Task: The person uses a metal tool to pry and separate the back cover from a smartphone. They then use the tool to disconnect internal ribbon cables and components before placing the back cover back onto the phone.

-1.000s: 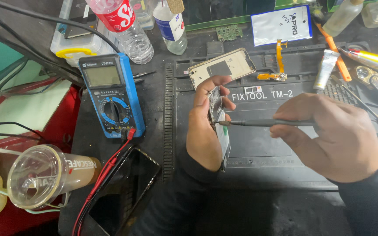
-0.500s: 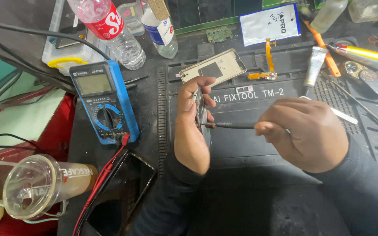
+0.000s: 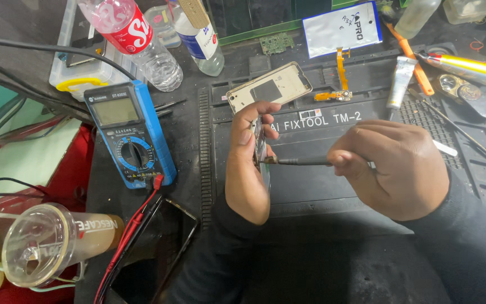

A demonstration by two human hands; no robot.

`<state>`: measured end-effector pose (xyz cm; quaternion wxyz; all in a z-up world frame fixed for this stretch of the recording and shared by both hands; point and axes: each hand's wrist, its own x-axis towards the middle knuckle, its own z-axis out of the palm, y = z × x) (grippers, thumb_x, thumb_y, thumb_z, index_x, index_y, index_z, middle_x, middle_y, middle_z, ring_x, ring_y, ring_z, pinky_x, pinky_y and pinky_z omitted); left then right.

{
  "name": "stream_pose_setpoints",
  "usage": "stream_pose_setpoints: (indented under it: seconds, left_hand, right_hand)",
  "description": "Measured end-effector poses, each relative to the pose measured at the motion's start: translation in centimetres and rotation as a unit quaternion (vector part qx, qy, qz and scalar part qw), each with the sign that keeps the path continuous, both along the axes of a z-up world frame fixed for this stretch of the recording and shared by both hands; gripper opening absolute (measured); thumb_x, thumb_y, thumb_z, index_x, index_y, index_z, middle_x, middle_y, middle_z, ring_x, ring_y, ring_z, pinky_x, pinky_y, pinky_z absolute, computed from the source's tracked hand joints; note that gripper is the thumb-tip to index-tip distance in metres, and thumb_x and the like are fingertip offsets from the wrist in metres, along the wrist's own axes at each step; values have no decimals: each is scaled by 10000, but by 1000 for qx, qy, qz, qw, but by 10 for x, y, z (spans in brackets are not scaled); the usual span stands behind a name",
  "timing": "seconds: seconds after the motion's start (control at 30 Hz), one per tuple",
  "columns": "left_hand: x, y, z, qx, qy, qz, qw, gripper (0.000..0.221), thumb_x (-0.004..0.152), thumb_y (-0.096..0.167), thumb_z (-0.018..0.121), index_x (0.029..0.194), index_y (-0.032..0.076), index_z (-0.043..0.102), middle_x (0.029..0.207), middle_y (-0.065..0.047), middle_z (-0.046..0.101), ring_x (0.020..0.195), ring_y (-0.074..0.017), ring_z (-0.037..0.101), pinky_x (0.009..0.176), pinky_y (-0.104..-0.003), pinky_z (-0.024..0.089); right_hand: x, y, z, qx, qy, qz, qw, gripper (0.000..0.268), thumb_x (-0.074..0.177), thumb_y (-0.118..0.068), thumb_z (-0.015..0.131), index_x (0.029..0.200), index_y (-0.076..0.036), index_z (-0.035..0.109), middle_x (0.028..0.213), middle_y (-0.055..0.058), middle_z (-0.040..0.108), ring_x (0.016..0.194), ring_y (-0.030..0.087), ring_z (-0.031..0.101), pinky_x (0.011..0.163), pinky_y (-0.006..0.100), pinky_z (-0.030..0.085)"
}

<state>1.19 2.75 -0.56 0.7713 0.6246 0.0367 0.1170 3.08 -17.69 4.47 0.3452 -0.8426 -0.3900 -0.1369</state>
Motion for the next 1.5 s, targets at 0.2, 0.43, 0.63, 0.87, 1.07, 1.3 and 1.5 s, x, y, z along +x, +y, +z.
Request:
stream_pose_setpoints:
  seconds: [0.2, 0.43, 0.63, 0.87, 1.07, 1.3, 1.5]
  left_hand:
    - [-8, -5, 18, -17, 2, 3, 1000, 481, 875, 391, 375, 1190, 140, 637, 1164, -44, 587, 933, -121, 534, 703, -270, 433]
    - [-5, -7, 11, 5, 1, 8, 1000, 501, 871, 471, 388, 1177, 169, 644, 1153, -40, 578, 943, -128, 535, 695, -273, 435]
    - [1, -1, -1, 13, -7, 1, 1000, 518, 903, 489, 394, 1182, 139, 655, 1132, -67, 568, 971, -141, 553, 652, -264, 474]
    - [4, 3, 12, -26, 26, 0, 999, 511, 893, 380, 356, 1199, 115, 667, 1068, -58, 579, 963, -139, 599, 642, -288, 502]
    - [18, 36, 11, -306, 56, 48, 949, 533, 939, 375, 344, 1258, 91, 663, 985, -150, 672, 875, -292, 676, 550, -440, 559]
    - [11, 60, 42, -394, 99, 74, 911, 533, 1070, 521, 273, 1405, 197, 532, 1326, -205, 625, 1129, -362, 660, 805, -701, 580]
    - [3, 63, 51, -413, 117, 89, 899, 556, 1065, 581, 247, 1364, 220, 546, 1369, -183, 620, 1136, -372, 674, 812, -681, 583]
  right_hand:
    - [0, 5, 13, 23, -109, 59, 992, 207, 955, -217, 710, 1002, -22, 657, 896, 114, 711, 784, 284, 678, 751, 401, 554]
    - [-1, 0, 20, -7, -129, 62, 990, 324, 925, -332, 751, 1013, -40, 642, 918, 105, 728, 802, 273, 706, 721, 394, 565]
    - [1, 1, 18, 19, -155, 68, 985, 186, 945, -233, 743, 1047, -81, 705, 916, 62, 735, 755, 246, 668, 701, 374, 536]
    - [5, 5, 6, 49, -128, 35, 990, 182, 922, -174, 777, 998, -25, 708, 896, 116, 698, 766, 264, 666, 712, 376, 550]
    - [26, -8, -24, 135, -3, -117, 984, 191, 894, -33, 905, 1010, -8, 756, 996, 105, 713, 890, 206, 654, 812, 304, 525]
    - [52, 46, -12, 357, 255, -112, 892, 180, 1157, -159, 423, 1281, -51, 498, 1083, 220, 737, 977, 287, 762, 805, 379, 669]
    - [78, 76, -23, 164, 121, -111, 973, 883, 1036, 114, 630, 1586, -36, -44, 1088, 313, 725, 937, 377, 763, 799, 455, 674]
